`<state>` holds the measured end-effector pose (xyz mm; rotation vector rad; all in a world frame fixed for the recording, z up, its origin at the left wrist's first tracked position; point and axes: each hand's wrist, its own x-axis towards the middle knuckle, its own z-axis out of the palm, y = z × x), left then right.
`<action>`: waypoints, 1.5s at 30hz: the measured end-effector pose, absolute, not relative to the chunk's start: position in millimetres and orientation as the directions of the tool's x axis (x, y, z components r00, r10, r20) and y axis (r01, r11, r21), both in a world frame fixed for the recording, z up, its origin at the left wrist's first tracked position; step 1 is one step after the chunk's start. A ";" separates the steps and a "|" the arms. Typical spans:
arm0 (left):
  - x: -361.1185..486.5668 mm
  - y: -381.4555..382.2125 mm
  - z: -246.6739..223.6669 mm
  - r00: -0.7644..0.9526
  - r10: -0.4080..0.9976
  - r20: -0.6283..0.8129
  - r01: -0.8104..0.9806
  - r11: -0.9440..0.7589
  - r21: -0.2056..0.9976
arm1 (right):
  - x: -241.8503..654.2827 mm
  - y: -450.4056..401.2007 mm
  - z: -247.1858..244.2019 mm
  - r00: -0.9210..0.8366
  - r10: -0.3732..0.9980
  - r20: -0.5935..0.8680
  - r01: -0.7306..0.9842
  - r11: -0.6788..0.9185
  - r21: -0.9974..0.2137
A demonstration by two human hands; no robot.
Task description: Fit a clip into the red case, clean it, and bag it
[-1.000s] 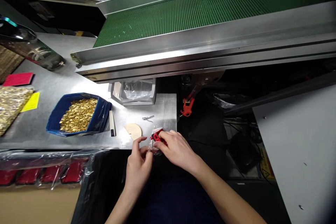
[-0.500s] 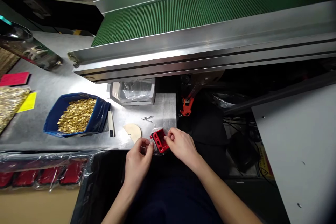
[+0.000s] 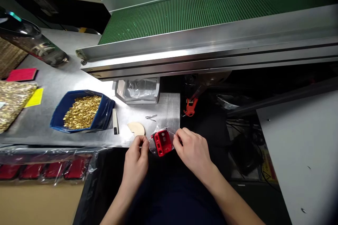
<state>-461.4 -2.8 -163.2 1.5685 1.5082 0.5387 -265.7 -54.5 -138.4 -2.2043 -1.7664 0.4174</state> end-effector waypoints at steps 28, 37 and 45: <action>-439.7 6.4 -166.4 0.233 0.956 0.176 0.594 -0.283 0.753 | -278.4 -56.8 -162.4 0.316 0.944 -0.097 0.782 -0.317 -0.537; -453.5 -6.5 -170.6 0.288 0.943 0.169 0.643 -0.321 0.696 | -277.4 -85.8 -170.8 0.149 0.793 -0.591 0.246 -0.608 -0.754; -455.3 -5.5 -142.0 0.228 0.974 -0.005 0.594 -0.135 0.793 | -274.0 -86.3 -149.3 0.234 0.858 -0.457 0.156 -0.497 -0.854</action>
